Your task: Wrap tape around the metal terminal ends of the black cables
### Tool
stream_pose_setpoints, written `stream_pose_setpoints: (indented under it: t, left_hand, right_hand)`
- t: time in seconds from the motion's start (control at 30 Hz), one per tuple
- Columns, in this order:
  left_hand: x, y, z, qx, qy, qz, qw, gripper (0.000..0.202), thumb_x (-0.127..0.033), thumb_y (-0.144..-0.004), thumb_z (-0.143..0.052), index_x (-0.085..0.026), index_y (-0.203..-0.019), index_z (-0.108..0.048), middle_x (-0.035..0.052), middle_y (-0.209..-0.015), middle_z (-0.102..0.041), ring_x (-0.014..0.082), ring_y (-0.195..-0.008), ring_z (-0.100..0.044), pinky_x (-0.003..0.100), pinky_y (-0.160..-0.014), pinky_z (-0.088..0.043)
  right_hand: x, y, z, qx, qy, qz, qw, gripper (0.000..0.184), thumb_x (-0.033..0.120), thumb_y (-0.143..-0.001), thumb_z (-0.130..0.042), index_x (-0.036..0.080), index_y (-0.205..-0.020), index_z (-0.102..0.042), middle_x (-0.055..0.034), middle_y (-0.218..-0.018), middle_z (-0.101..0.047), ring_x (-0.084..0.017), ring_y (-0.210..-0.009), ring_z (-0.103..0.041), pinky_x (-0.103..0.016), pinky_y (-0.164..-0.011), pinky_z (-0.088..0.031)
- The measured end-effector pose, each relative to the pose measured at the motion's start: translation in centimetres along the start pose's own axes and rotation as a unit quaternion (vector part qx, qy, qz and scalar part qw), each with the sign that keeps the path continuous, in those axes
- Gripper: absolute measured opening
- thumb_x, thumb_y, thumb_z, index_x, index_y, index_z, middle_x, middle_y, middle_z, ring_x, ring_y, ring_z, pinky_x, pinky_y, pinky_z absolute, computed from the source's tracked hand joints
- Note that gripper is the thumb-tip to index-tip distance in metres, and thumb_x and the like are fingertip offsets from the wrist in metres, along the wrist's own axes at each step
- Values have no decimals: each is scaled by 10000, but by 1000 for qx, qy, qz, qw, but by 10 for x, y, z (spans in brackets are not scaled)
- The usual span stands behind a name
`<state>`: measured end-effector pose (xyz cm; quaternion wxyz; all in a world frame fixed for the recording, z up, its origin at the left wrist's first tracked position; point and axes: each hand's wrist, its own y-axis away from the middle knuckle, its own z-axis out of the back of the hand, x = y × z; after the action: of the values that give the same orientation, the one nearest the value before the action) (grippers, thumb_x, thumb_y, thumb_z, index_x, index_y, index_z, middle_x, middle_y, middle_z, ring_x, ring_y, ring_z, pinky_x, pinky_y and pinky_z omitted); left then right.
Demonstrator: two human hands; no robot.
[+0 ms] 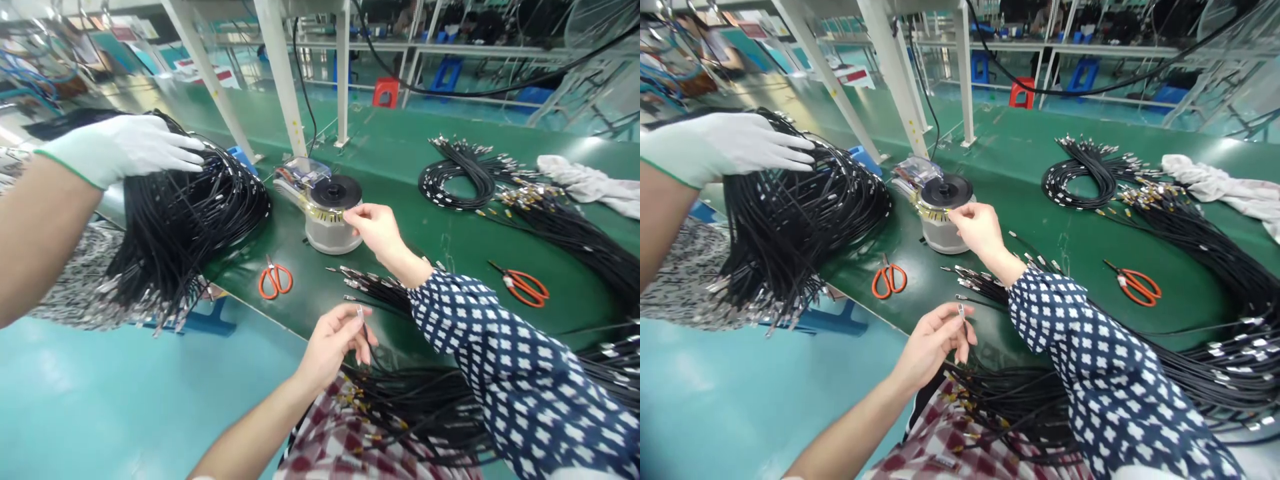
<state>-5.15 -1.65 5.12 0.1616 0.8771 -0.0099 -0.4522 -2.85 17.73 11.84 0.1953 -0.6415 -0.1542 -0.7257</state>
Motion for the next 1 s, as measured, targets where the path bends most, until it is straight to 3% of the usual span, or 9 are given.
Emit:
stream_pose_setpoints:
  t: [0.1,0.23,0.37,0.63,1.0]
  left_hand:
    - [0,1,0,-7,-13,-29,999,283,-336,-859,-685,-185,-974,-475,39,-695,-723,118,-430,-613,177,-419,-424]
    - [-1,5,-1,7,-45,-19,999,246,-313,-883,-663,-179,-997,-492,29,-692,-720,120,-428,-622,184,-428,-448]
    - [-3,8,-5,23,-69,2,997,218,-295,-886,-661,-156,-1015,-555,22,-680,-710,114,-422,-618,188,-426,-464]
    - [-4,9,-11,29,-109,8,994,198,-244,-881,-673,-140,-1049,-659,17,-669,-704,92,-416,-605,176,-418,-456]
    - [-3,11,-11,7,-132,-14,991,222,-237,-875,-681,-161,-1081,-708,17,-693,-703,86,-426,-603,186,-420,-466]
  right_hand:
    - [6,37,21,99,-22,23,995,196,321,-752,-722,142,-727,-647,21,-641,-588,-79,-543,-486,-225,-568,-400]
    - [-9,94,62,216,-42,-76,973,246,378,-771,-746,149,-772,-654,7,-718,-609,-89,-626,-516,-221,-622,-424]
    - [-31,129,86,268,-30,-128,955,260,387,-772,-759,146,-770,-663,-9,-746,-634,-111,-679,-548,-246,-683,-441]
    - [-37,134,89,285,55,-8,957,212,345,-850,-683,141,-793,-695,-18,-750,-650,-120,-692,-545,-248,-683,-446]
    - [-31,135,87,255,141,27,956,168,294,-851,-657,153,-765,-691,-14,-711,-640,-122,-651,-538,-247,-619,-426]
